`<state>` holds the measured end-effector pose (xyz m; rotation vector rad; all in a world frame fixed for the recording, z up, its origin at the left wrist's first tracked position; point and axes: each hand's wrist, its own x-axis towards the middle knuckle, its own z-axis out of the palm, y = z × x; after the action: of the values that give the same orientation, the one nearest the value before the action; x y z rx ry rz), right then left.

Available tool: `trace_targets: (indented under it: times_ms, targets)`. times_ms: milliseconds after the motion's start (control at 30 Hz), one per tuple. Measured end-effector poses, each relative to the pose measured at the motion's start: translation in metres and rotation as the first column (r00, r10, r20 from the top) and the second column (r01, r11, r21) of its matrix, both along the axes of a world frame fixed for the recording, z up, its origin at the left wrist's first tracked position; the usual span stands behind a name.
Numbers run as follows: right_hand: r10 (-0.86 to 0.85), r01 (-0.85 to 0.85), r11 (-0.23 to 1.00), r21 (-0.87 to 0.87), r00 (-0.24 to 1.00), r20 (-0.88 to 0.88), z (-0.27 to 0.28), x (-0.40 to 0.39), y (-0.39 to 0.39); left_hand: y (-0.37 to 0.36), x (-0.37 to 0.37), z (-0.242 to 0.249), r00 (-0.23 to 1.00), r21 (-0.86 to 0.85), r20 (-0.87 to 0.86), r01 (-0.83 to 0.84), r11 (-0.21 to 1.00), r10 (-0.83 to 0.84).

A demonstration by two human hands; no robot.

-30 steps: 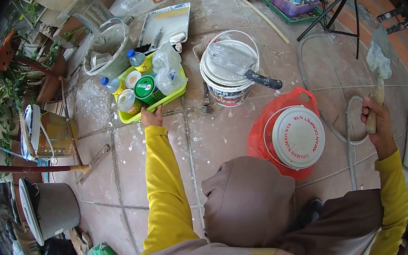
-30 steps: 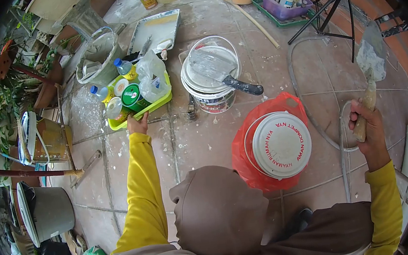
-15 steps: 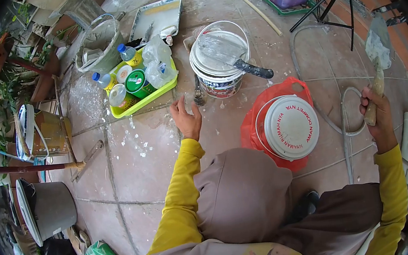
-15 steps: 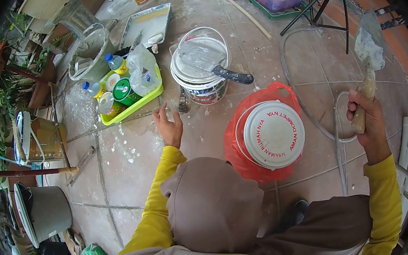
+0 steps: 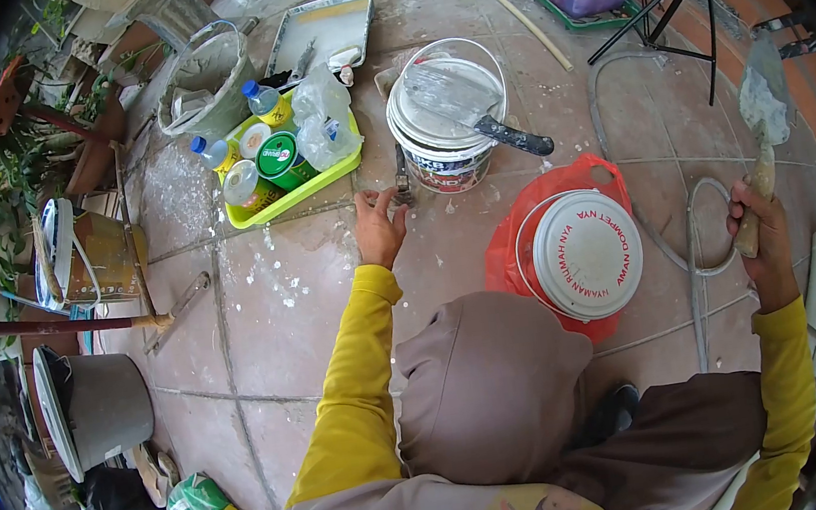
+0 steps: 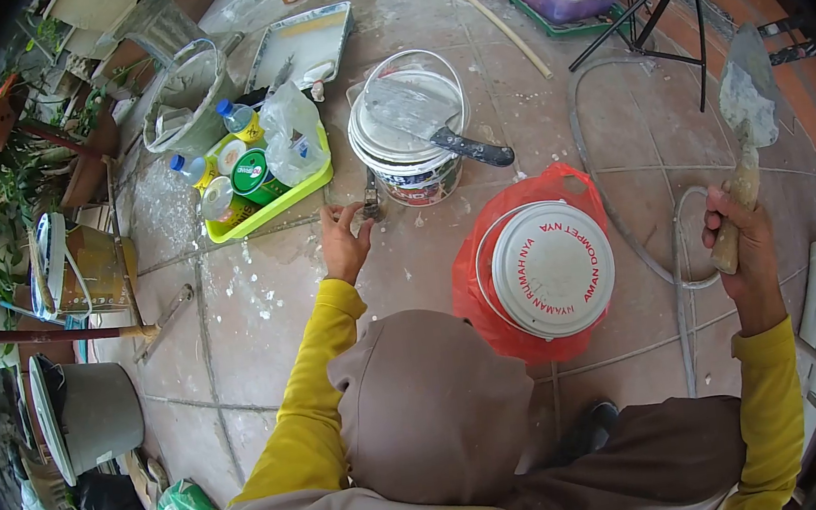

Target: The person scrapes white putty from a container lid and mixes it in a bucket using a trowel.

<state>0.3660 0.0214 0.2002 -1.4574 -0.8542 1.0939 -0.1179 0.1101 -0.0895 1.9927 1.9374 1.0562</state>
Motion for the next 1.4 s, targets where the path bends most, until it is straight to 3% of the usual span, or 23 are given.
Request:
trace_targets:
  times_ms: [400,1033,1400]
  targets:
    - [-0.016,0.016,1.000,-0.020,1.000,0.014,-0.012,0.008,0.005,-0.027,0.000,-0.028,0.997,0.160,-0.028,-0.065,0.985,0.070]
    - [0.016,-0.012,0.998,-0.059,0.998,0.056,-0.016,0.005,0.007,-0.079,-0.021,-0.039,0.999,0.204,-0.031,-0.029,0.979,0.036]
    - [0.015,-0.011,0.999,-0.047,0.997,0.070,-0.021,-0.002,0.013,-0.093,-0.063,0.013,0.989,0.267,-0.046,-0.125,0.956,0.142]
